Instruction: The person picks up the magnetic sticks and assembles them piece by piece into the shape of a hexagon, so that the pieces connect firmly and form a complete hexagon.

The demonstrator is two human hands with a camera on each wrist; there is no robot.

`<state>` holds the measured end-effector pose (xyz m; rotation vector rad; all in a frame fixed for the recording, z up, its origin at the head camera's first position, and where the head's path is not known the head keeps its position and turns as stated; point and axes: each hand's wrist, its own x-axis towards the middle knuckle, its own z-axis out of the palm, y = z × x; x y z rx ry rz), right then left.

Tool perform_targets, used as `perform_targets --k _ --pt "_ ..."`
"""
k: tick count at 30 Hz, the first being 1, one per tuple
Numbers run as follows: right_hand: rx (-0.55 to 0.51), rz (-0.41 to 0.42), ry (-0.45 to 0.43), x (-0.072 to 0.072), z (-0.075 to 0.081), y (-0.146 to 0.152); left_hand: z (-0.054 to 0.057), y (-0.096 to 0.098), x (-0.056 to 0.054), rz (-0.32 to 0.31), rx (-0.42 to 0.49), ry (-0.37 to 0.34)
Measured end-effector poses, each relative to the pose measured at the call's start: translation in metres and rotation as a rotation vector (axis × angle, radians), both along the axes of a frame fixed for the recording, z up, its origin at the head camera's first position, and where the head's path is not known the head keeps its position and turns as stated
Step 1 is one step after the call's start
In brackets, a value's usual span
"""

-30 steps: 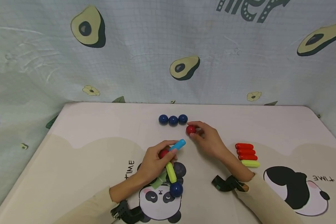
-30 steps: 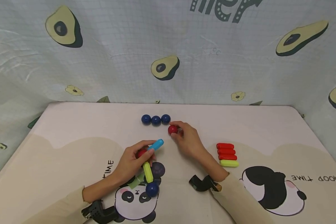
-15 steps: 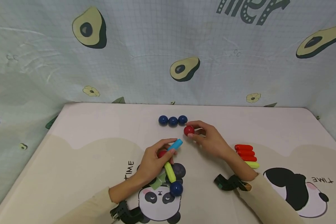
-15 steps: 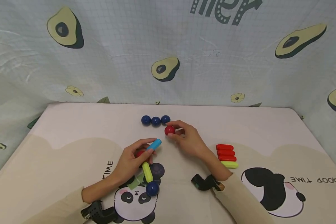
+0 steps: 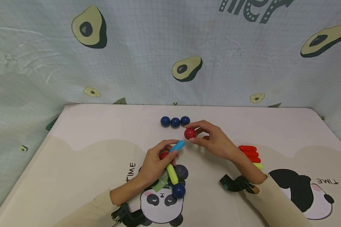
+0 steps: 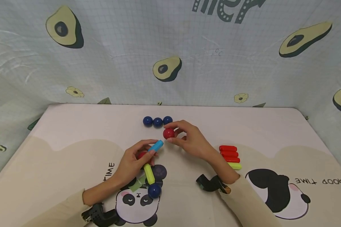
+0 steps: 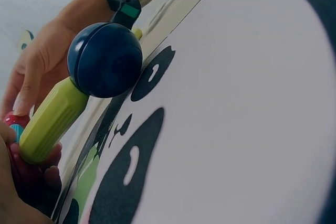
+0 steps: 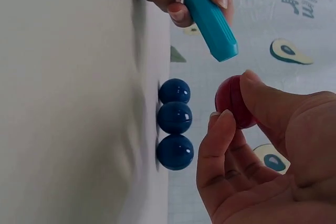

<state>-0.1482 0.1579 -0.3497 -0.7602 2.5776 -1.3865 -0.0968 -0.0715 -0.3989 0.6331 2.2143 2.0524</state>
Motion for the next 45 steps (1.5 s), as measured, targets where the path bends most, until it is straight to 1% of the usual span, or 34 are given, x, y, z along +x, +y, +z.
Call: perform_targets --k 7,16,23,26,32,40,45 --pt "0.027 0.013 0.037 0.001 0.003 0.000 0.000 0.000 0.000 0.001 -0.002 0.001" --pt "0.035 0.047 0.055 0.005 0.007 -0.003 -0.001 -0.001 0.000 0.002 -0.011 0.003" --pt "0.029 0.075 0.061 0.006 0.007 -0.004 -0.001 -0.001 0.000 0.002 -0.005 -0.013" --pt "0.035 0.076 0.064 0.006 0.007 -0.004 -0.001 -0.001 0.001 0.003 -0.004 -0.022" --pt "0.032 0.076 0.060 0.006 0.008 -0.004 -0.001 0.000 0.000 -0.003 -0.002 -0.016" --pt "0.006 0.115 0.046 0.009 0.006 -0.009 0.000 0.000 0.000 -0.064 0.068 -0.027" --pt "0.011 0.115 0.046 0.013 0.007 -0.011 -0.001 -0.001 0.000 -0.097 0.098 -0.027"
